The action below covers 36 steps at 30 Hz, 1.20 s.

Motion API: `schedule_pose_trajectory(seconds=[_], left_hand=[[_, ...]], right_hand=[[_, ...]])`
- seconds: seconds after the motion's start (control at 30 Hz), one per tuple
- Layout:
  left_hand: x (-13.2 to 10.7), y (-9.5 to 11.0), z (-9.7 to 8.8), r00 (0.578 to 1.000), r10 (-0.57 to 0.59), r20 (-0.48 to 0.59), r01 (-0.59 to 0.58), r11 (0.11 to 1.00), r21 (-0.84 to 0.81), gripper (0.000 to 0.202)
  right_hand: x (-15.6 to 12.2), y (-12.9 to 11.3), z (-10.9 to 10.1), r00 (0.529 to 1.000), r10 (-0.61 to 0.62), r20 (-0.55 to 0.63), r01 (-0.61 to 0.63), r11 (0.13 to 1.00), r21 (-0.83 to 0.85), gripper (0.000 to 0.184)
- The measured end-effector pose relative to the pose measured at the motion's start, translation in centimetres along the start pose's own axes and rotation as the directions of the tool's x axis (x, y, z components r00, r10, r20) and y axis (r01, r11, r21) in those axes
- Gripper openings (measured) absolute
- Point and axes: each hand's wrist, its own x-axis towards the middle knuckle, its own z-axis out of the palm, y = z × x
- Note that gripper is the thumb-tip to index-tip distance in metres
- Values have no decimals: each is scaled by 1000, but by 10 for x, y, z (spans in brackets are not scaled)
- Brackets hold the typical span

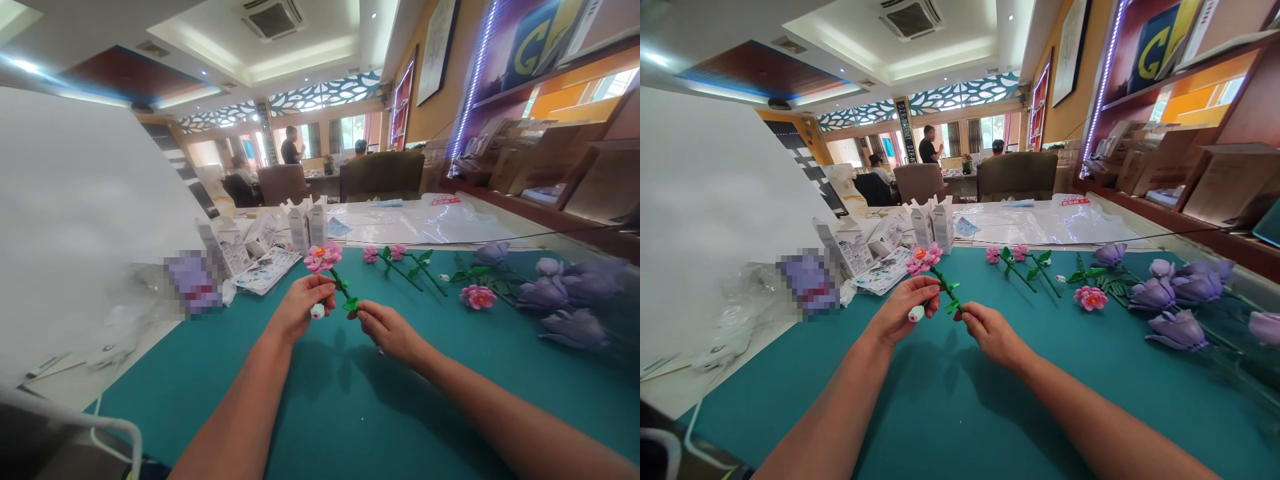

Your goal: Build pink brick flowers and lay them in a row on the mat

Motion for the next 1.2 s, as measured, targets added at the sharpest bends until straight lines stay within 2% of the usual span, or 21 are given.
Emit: schedule_pose_trajectory(seconds=[0.1,0.27,0.4,0.83,1.07,1.2], left_hand=[[-2,1,1,1000,3,0,-3,1000,17,22],[-2,2,0,1000,-18,-2,18,1000,-9,25],[0,1,-1,1000,-23,-10,23,999,-34,26],[-2,3,-1,999,-19,-33,19,1000,-17,30],[-2,4,-2,996,-84,24,87,984,-153,24],[0,1,-4,998,-60,25,64,978,-198,22]], right_hand=[[0,-2,-1,1000,9,9,-9,1000,28,31],[-2,-8,-1,993,98,67,-113,955,276,34],[-4,-13,0,989,120,88,-144,917,372,36],[-3,-10,-2,990,125,71,-143,902,407,37],[-3,-11,-1,988,134,74,-152,911,383,36],[-3,-10,0,988,133,74,-152,893,425,36]])
